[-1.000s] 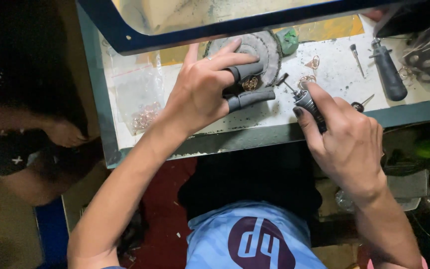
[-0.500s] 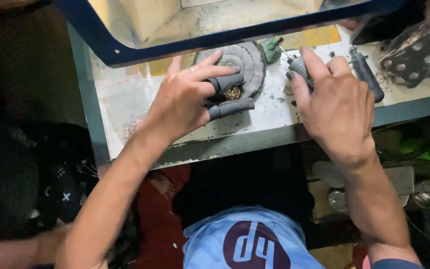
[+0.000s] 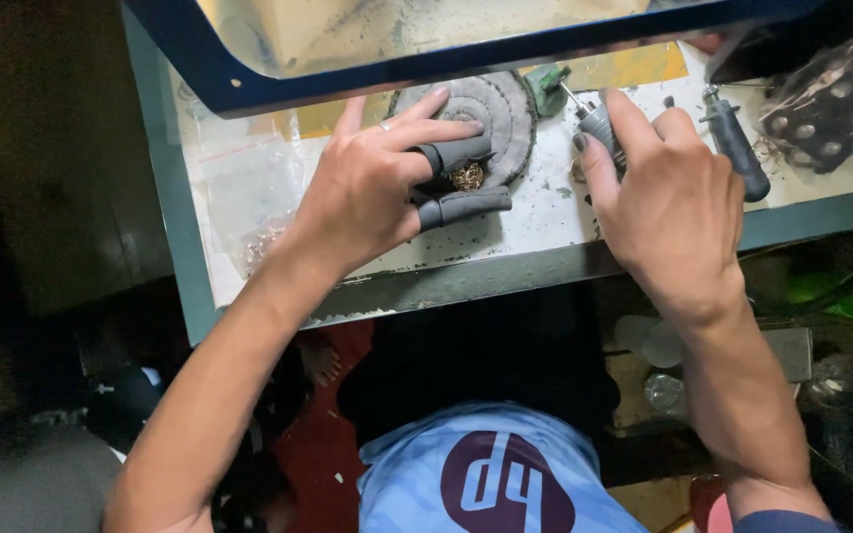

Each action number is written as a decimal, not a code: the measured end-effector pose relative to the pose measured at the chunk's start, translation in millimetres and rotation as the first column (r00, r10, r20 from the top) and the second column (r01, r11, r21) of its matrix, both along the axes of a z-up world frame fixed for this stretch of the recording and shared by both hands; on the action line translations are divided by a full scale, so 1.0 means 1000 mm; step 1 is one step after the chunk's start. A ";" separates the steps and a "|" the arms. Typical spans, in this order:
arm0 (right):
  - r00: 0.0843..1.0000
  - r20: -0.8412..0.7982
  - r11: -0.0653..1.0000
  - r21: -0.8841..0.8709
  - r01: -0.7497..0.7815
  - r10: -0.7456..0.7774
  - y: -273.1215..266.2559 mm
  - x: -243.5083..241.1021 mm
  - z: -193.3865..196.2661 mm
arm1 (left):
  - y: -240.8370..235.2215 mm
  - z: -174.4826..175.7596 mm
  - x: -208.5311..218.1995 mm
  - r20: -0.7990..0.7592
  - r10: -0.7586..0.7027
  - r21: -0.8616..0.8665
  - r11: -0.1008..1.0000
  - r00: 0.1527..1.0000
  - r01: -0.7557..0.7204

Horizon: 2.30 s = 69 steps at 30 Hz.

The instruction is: Using a handheld rotary tool to polish or grind small metal jewelry components on a workbench.

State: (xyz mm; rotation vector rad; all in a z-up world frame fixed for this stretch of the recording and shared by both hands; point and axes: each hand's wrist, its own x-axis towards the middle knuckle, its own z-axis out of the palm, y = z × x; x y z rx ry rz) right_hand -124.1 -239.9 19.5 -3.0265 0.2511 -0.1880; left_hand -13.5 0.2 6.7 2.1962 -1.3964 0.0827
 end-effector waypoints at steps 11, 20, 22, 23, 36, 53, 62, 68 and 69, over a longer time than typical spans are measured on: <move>0.997 0.076 1.000 -0.022 0.014 -0.012 -0.012 -0.020 -0.002 | 0.007 0.014 -0.020 -0.046 0.050 -0.032 0.998 0.998 -0.052; 0.993 0.099 0.951 0.297 -0.086 0.059 -0.006 -0.063 0.028 | -0.006 -0.006 -0.109 -0.195 0.220 -0.390 0.877 0.956 -0.282; 0.991 0.102 0.927 0.356 -0.117 0.086 -0.008 -0.068 0.028 | -0.021 -0.016 -0.126 -0.305 0.236 -0.382 0.857 0.923 -0.346; 0.992 0.095 0.901 0.418 -0.117 0.085 -0.013 -0.071 0.025 | -0.031 -0.021 -0.132 -0.290 0.252 -0.392 0.849 0.923 -0.355; 0.973 -0.202 0.534 0.813 0.230 -0.112 -0.028 -0.063 0.025 | -0.099 0.005 -0.127 -0.912 0.197 0.031 0.907 0.359 -0.419; 0.985 -0.133 0.328 0.931 0.161 -0.108 -0.065 -0.076 -0.017 | -0.092 -0.013 -0.128 -0.600 -0.105 -0.470 0.849 0.793 -0.243; 0.987 -0.136 0.220 0.964 0.152 -0.086 -0.068 -0.080 -0.023 | -0.093 -0.012 -0.130 -0.469 -0.037 -0.492 0.841 0.882 -0.226; 0.977 -0.128 0.348 0.920 0.181 -0.171 -0.075 -0.077 -0.020 | -0.081 -0.014 -0.125 -0.488 -0.070 -0.523 0.821 0.870 -0.227; 0.973 -0.089 0.466 0.866 0.182 -0.214 -0.079 -0.075 -0.018 | -0.077 -0.016 -0.123 -0.492 -0.093 -0.551 0.803 0.866 -0.227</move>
